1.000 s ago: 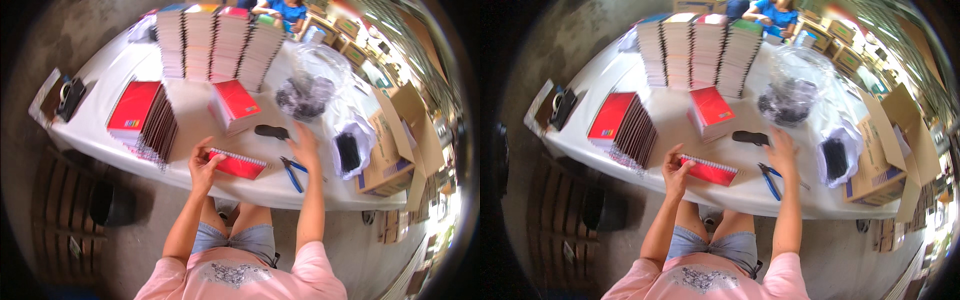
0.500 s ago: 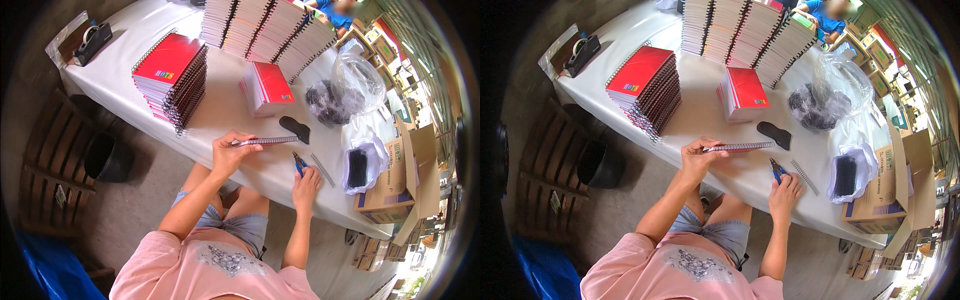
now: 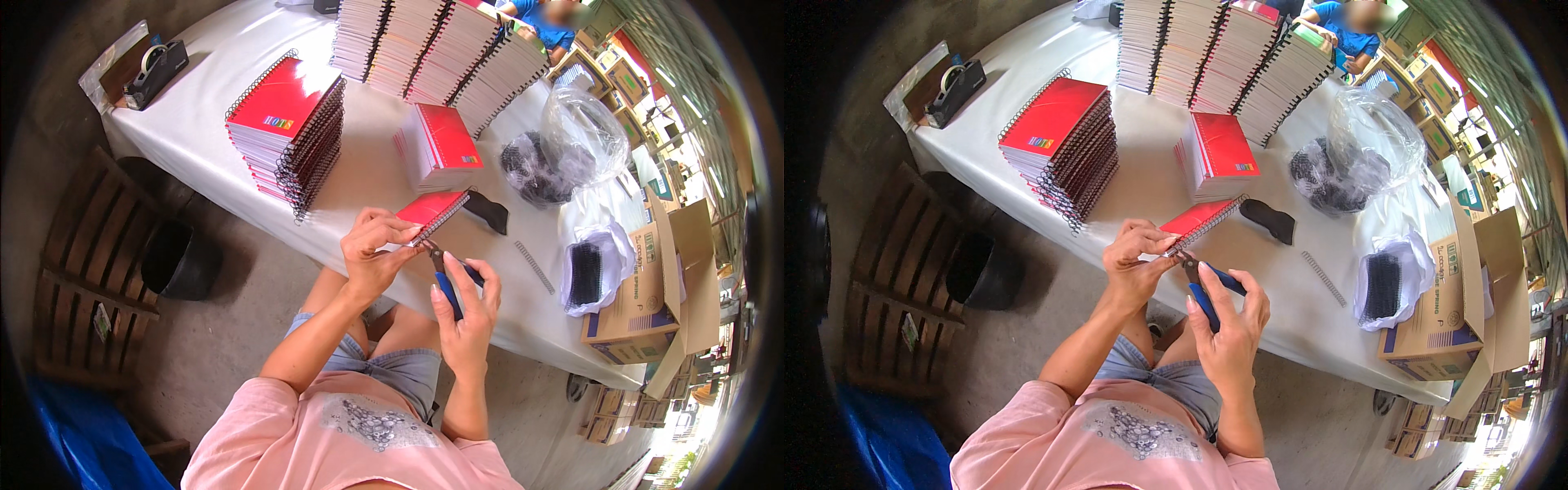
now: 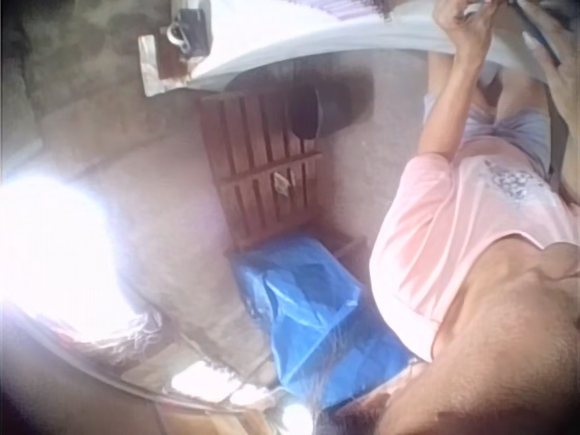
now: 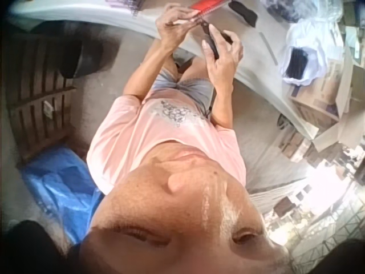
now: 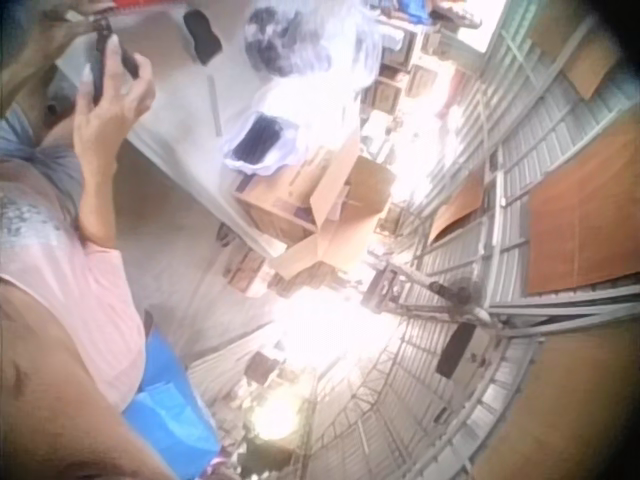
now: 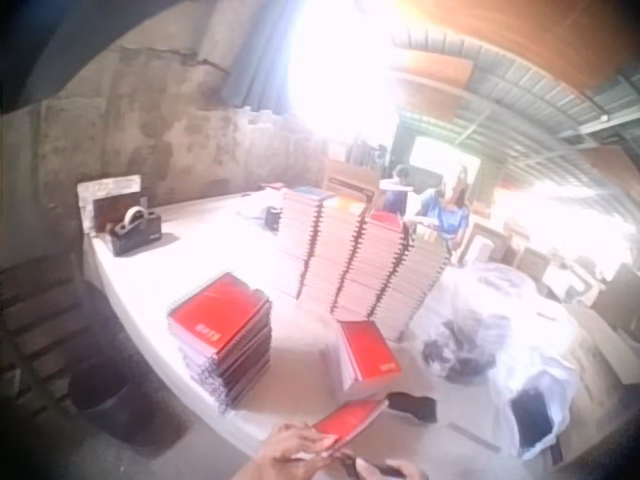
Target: The person attaches wire spirals to red notebooks and uses pliers to trim and secure the ends before stacking them on a table.
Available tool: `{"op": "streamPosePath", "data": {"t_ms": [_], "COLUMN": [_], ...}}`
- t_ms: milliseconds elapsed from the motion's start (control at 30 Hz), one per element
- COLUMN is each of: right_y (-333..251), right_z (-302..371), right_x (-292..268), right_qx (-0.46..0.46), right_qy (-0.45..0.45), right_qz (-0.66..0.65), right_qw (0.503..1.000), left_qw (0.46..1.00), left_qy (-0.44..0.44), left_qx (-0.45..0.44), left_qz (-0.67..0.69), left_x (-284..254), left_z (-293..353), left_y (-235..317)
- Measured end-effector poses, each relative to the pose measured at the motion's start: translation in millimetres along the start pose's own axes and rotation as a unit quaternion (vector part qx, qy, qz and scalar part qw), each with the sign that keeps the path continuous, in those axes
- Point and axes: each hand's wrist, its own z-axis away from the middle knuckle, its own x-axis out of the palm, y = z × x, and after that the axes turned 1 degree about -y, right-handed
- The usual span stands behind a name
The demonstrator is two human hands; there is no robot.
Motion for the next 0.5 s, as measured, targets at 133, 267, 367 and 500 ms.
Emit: {"op": "streamPosePath", "data": {"t_ms": [133, 267, 367, 500], "right_y": [-2, 10, 9, 9], "right_z": [0, 3, 5, 12], "right_x": [-1, 0, -10, 4], "right_qx": [-0.005, 0.101, 0.287, 0.271], "right_qy": [-0.044, -0.144, -0.244, -0.215], "right_qz": [0.011, -0.272, -0.579, -0.598], "right_qw": [0.999, 0.946, 0.723, 0.723], "left_qw": [0.998, 0.997, 0.991, 0.993], "left_qy": [-0.002, 0.000, 0.002, 0.007], "left_qx": [0.045, 0.072, 0.119, 0.115], "left_qz": [-0.033, -0.030, -0.058, -0.031], "left_x": [-3, -3, -1, 3], "left_z": [-3, -1, 1, 4], "left_y": [2, 1, 1, -3]}}
